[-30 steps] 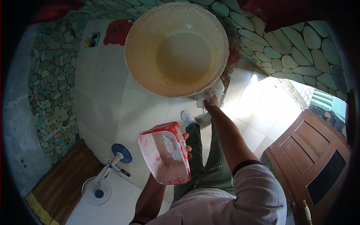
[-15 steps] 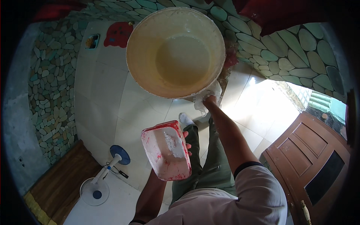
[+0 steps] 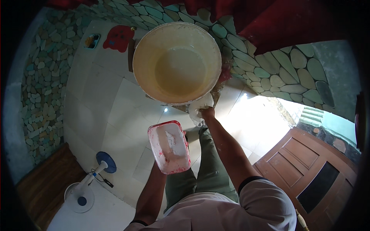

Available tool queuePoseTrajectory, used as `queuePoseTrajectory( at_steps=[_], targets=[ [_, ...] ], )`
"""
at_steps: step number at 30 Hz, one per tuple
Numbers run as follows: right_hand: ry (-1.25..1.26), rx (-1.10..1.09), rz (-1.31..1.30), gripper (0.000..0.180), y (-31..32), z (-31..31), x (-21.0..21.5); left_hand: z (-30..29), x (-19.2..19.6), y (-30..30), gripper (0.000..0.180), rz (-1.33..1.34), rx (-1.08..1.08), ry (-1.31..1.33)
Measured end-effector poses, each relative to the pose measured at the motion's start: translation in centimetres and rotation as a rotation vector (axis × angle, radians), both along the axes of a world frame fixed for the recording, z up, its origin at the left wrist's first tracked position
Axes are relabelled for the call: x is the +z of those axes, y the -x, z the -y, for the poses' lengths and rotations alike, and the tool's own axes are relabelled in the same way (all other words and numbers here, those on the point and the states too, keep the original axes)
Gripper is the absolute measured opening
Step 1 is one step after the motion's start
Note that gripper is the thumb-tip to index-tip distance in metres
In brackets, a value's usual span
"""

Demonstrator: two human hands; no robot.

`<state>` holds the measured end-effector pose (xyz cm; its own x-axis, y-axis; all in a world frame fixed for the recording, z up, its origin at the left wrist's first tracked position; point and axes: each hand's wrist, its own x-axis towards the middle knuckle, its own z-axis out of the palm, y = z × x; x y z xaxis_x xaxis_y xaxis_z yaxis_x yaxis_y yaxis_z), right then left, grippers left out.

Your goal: Applying wall putty or plaster to a wall surface to prepare it for painting or repair.

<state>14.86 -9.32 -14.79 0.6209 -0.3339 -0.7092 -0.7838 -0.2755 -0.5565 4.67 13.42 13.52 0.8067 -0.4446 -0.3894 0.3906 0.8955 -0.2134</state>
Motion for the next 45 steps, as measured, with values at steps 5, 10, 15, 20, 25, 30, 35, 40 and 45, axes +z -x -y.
queuePoseTrajectory(
  at_steps=[5, 10, 15, 20, 25, 30, 35, 40, 45],
  targets=[
    [-0.306, -0.073, -0.037, 0.028, 0.1, -4.1, 6.9, -2.8, -7.4, 4.0, 0.071, -0.148, 0.003, -0.158],
    [-0.378, -0.060, -0.004, 0.024, -1.7, -1.1, 12.4, 0.1, -9.3, 2.0, 0.066, -0.095, 0.018, -0.228],
    [-0.306, 0.082, -0.062, 0.021, -2.6, 0.3, 21.1, 3.0, -8.6, -1.2, 0.060, -0.105, -0.021, -0.202],
    [-0.377, 0.353, -0.011, 0.023, -3.5, -0.7, 29.5, 4.6, -9.5, -1.0, 0.055, -0.090, -0.007, -0.037],
    [-0.304, 0.565, 0.110, 0.020, -3.3, -1.7, 36.3, 7.3, -2.9, -4.2, 0.049, -0.086, 0.022, -0.063],
    [0.018, 0.921, 0.340, 0.033, -2.2, -3.2, 39.4, 7.8, 3.3, -5.5, 0.067, 0.463, 0.107, -0.552],
    [0.077, 0.976, 0.413, 0.033, -1.9, -4.7, 43.7, 7.3, 7.4, -5.7, 0.064, 0.187, 0.070, -0.227],
    [0.161, 0.985, 0.537, 0.031, -1.8, -6.4, 47.0, 6.1, 9.5, -5.6, 0.063, 0.171, 0.051, -0.167],
    [0.232, 1.003, 0.610, 0.034, -2.0, -7.8, 49.0, 5.5, 11.5, -5.0, 0.063, 0.172, 0.069, -0.199]
  ],
)
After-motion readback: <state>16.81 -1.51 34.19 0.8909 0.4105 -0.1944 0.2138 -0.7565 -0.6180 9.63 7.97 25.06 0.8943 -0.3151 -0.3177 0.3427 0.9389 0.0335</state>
